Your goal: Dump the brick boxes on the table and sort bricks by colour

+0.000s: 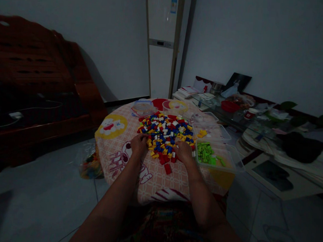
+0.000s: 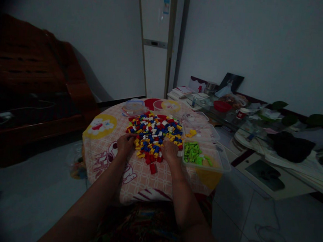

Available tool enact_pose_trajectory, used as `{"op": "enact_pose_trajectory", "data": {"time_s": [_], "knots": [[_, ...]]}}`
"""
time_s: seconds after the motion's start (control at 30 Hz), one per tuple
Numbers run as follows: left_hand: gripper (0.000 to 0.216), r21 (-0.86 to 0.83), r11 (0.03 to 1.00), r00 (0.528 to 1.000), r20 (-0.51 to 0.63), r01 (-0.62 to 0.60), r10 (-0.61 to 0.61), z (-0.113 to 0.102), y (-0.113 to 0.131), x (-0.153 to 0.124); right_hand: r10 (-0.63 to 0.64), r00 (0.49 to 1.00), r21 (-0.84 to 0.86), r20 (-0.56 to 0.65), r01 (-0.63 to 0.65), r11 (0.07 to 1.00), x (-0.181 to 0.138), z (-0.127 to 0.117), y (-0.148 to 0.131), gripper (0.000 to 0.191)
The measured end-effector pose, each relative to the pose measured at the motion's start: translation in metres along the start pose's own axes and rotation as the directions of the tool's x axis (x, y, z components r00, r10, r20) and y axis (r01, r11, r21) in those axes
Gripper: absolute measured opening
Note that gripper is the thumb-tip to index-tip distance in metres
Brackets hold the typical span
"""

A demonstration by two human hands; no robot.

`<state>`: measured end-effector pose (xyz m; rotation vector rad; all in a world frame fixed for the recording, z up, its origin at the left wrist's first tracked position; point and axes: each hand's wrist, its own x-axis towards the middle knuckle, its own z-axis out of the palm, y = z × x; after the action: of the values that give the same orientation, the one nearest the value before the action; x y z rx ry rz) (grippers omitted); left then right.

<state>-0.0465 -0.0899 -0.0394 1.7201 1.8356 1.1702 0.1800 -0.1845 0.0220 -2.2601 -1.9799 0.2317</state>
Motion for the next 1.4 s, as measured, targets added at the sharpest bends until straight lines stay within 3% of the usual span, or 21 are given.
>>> {"op": "enact_pose_trajectory", "data": {"time_s": [0.4,0.93,1.4], "knots": [[0.035,0.017,1.0,1.0,-0.005,-0.002,0.002,-0.001,0.0,0.0,0.012,1.0,0.068,0.021,-0.014,0.998,-0.003,0.0,0.002,0.047],[0.034,0.017,1.0,1.0,0.001,0.001,-0.001,-0.001,0.0,-0.001,0.037,0.999,0.109,-0.016,-0.035,0.993,0.0,0.003,0.0,0.028],[0.036,0.015,1.0,1.0,0.021,0.01,-0.01,-0.004,0.007,-0.002,0.095,0.994,0.053,-0.053,-0.093,0.994,0.001,0.012,0.0,0.034]]}}
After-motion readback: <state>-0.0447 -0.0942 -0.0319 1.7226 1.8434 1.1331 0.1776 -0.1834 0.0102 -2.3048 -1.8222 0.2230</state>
